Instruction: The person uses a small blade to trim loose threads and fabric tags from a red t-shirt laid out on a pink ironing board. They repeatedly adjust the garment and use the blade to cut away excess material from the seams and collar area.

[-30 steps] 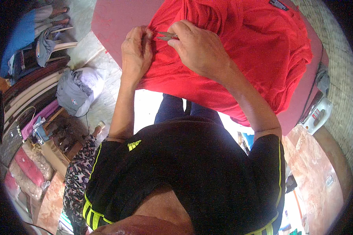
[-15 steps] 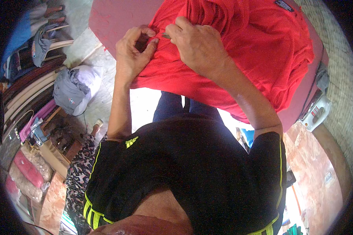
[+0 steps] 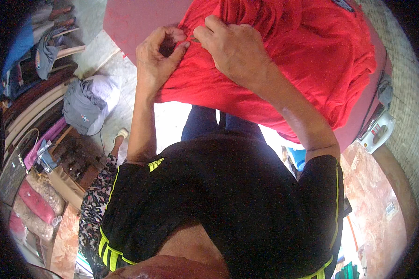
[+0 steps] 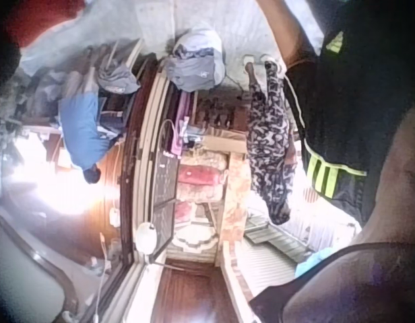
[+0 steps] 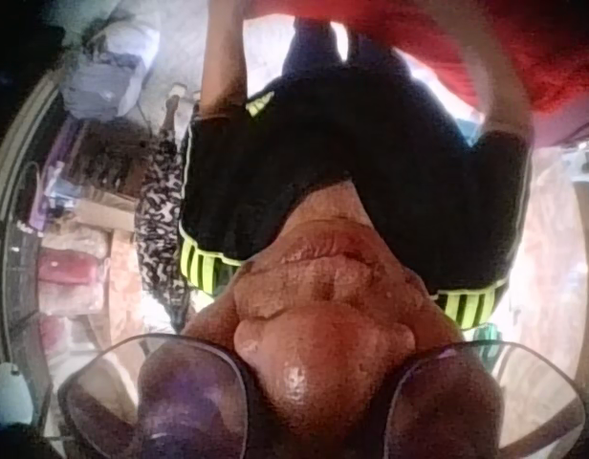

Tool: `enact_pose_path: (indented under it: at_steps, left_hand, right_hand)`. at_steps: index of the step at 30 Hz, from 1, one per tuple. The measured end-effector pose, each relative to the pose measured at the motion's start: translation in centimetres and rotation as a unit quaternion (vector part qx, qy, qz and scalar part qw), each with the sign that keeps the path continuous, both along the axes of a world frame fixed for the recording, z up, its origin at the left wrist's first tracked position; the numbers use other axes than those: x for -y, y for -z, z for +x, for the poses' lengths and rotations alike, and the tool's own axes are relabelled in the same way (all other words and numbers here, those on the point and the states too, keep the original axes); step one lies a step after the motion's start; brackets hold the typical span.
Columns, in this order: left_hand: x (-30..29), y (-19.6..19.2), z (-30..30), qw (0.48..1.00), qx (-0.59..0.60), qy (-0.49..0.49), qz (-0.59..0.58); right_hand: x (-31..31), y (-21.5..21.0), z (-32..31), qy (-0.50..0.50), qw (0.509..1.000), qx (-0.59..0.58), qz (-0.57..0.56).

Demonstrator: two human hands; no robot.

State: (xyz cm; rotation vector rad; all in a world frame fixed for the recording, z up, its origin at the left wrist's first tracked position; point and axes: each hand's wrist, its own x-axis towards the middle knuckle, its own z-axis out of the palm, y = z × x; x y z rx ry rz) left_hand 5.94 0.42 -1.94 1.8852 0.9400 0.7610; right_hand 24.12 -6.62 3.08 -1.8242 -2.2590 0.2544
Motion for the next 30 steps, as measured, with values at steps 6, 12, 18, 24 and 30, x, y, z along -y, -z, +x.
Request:
enact_pose_path:
  at_steps: [6,12,18,24,30]
  left_hand:
    - [0.6,0.6,0.7,0.997,0.055,-0.024,-0.038]
    - [0.7,0.0,1.1,0.997,0.045,0.039,0.046]
    - [1.5,-0.3,2.1,0.990,0.003,0.114,0.087]
    - [1.8,0.1,2.5,0.981,0.023,0.115,0.153]
    - [1.6,-0.5,2.4,0.990,0.045,0.103,0.080]
  right_hand:
    - [0.8,-0.2,0.8,0.020,0.998,-0.053,-0.027]
    - [2.2,-0.4,2.3,0.063,0.986,-0.144,-0.048]
    - [3.4,-0.9,3.2,0.118,0.966,-0.216,-0.075]
    - [3.7,-1.1,3.9,0.115,0.962,-0.227,-0.101]
    - [3.8,-1.4,3.0,0.078,0.983,-0.128,-0.108]
